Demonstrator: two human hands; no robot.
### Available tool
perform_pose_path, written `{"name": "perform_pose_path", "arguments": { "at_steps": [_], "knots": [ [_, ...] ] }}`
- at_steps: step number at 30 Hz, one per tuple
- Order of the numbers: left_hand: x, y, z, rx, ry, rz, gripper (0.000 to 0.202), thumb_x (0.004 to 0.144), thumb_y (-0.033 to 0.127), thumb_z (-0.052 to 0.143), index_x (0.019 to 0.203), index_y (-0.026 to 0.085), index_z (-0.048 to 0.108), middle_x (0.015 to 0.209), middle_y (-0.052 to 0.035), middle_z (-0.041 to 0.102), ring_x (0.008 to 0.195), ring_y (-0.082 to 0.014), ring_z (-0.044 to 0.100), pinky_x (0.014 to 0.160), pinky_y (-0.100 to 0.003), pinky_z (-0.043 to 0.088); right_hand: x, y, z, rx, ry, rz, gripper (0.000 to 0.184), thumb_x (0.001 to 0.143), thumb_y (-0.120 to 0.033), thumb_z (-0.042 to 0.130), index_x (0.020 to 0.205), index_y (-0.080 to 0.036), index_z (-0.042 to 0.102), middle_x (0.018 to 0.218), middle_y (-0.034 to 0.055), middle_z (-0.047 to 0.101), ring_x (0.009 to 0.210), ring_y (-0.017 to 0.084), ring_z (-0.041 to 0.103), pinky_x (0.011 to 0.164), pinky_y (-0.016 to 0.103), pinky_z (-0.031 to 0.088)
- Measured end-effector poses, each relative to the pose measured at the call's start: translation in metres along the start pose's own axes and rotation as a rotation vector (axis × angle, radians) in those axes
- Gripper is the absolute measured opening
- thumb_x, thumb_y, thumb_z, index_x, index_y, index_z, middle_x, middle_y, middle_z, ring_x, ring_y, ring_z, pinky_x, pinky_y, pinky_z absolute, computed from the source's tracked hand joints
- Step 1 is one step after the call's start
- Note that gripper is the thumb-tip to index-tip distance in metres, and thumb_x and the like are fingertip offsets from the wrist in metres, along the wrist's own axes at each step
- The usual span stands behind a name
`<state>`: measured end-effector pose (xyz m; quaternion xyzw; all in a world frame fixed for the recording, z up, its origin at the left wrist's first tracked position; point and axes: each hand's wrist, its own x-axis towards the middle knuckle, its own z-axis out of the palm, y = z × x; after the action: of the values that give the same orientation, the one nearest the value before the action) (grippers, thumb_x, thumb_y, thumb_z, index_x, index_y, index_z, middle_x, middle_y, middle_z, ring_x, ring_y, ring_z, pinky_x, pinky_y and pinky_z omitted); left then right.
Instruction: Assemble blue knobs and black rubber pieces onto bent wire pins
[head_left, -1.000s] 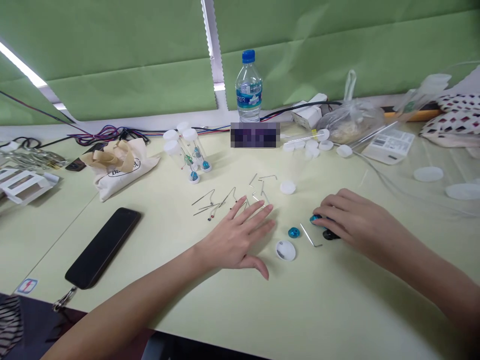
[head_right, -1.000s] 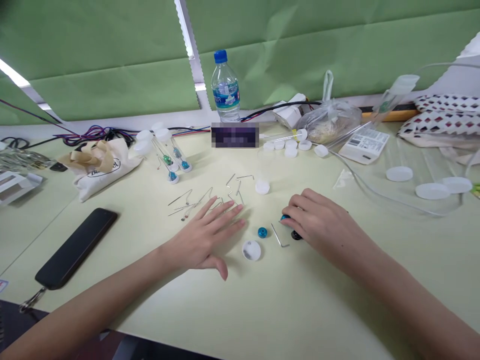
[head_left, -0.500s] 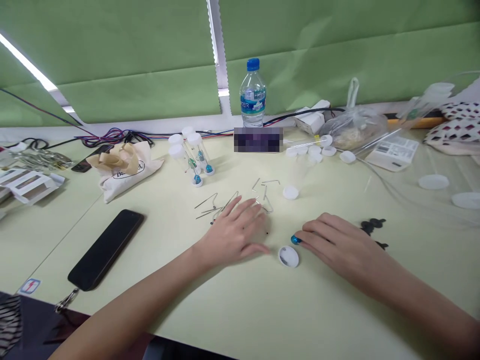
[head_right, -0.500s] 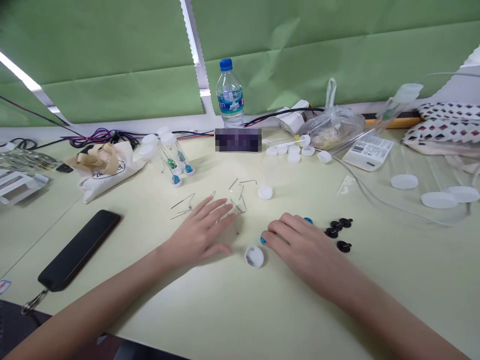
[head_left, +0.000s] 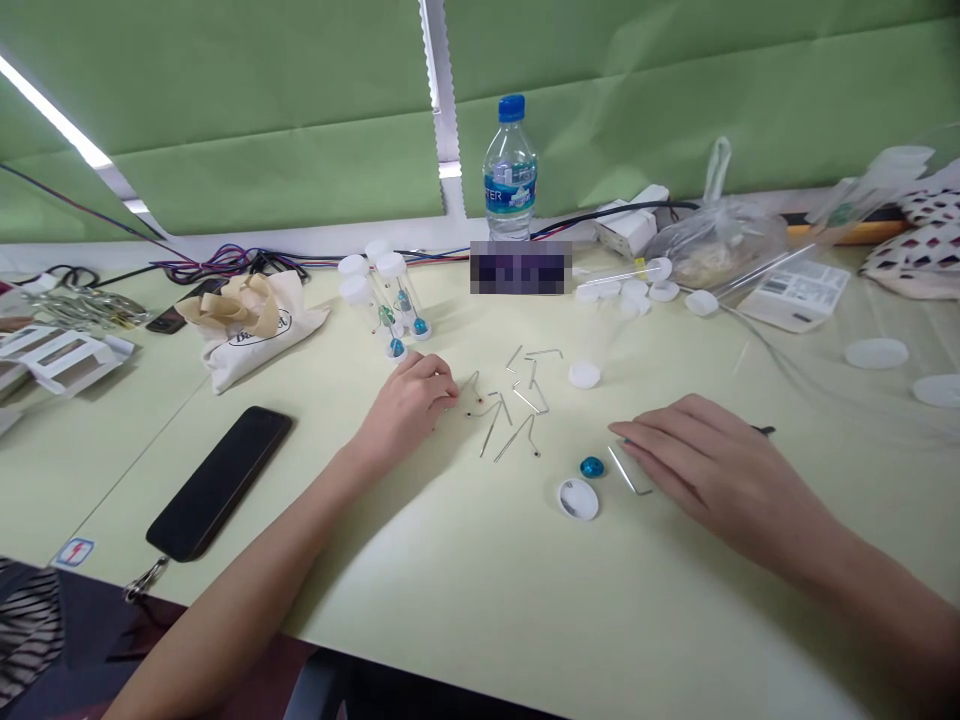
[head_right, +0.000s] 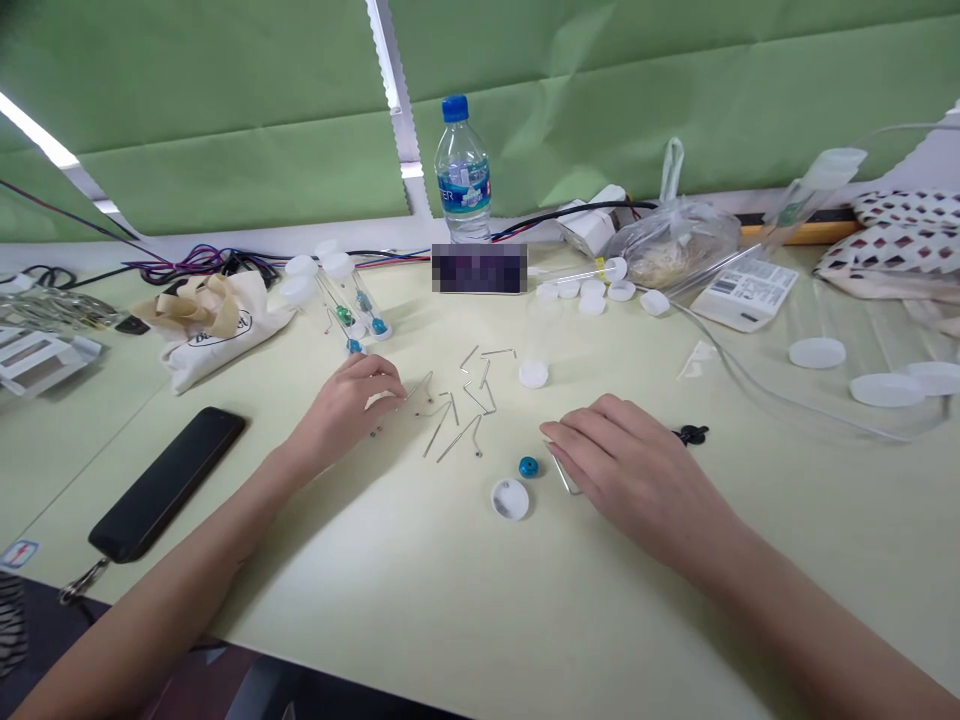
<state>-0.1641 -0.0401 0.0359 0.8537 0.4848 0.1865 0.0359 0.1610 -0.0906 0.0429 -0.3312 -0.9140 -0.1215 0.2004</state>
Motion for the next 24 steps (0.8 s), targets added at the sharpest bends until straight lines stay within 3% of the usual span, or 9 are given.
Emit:
{"name": "perform_pose_path", "arguments": {
  "at_steps": [5,9,13,18,22,24],
  "knots": [
    [-0.002,0.010,0.004,-0.073,-0.155,0.056,0.013,0.088,0.015,0.054,0.081,0.017,0.065,0.092,-0.0062,0.063,0.089,-0.0215,0.053,0.079,-0.036,0.050,-0.001,-0.001,0.002,0.032,-0.010,-0.006,0.019,0.095,-0.014,0.049,0.097,-0.010,0.067,0.084,0.0086,0.069,0.074,0.021,0.055,0.067,0.036,0.047],
    [-0.003,0.017,0.010,-0.053,-0.136,0.099,0.018,0.091,0.011,0.047,0.082,0.017,0.061,0.088,-0.0060,0.063,0.086,-0.0209,0.055,0.077,-0.036,0.050,-0.001,-0.001,0.002,0.045,-0.010,0.003,0.019,0.095,-0.015,0.049,0.098,-0.010,0.067,0.085,0.0086,0.069,0.074,0.021,0.055,0.066,0.036,0.046],
    [-0.005,0.021,0.011,-0.120,0.064,0.155,0.011,0.092,0.014,0.050,0.086,0.018,0.058,0.088,-0.0045,0.063,0.083,-0.0174,0.059,0.072,-0.031,0.051,-0.003,0.000,0.004,0.101,-0.001,0.039,0.018,0.094,-0.016,0.050,0.100,-0.012,0.067,0.086,0.0080,0.069,0.076,0.021,0.055,0.068,0.036,0.046],
    [-0.015,0.044,0.012,-0.216,0.546,0.386,0.011,0.086,0.009,0.062,0.089,0.019,0.057,0.079,-0.0014,0.063,0.071,-0.0125,0.060,0.059,-0.025,0.049,-0.001,-0.009,0.002,0.325,0.013,0.209,0.017,0.095,-0.021,0.051,0.105,-0.018,0.065,0.089,0.0058,0.069,0.079,0.019,0.059,0.067,0.032,0.048],
    [-0.027,0.068,0.017,-0.114,0.596,0.550,0.016,0.079,0.010,0.069,0.090,0.016,0.059,0.082,-0.0040,0.068,0.064,-0.0124,0.057,0.051,-0.028,0.042,0.003,-0.029,-0.007,0.661,-0.078,0.308,0.025,0.093,-0.029,0.057,0.117,-0.026,0.061,0.082,-0.0001,0.067,0.062,0.012,0.058,0.054,0.025,0.046],
    [-0.030,0.076,0.020,-0.080,0.574,0.585,0.011,0.082,0.012,0.066,0.087,0.017,0.059,0.082,-0.0032,0.069,0.062,-0.0117,0.055,0.049,-0.028,0.039,0.004,-0.039,-0.010,0.746,-0.105,0.296,0.017,0.093,-0.027,0.056,0.109,-0.027,0.063,0.077,-0.0012,0.067,0.060,0.011,0.058,0.052,0.023,0.045]
  ]
}}
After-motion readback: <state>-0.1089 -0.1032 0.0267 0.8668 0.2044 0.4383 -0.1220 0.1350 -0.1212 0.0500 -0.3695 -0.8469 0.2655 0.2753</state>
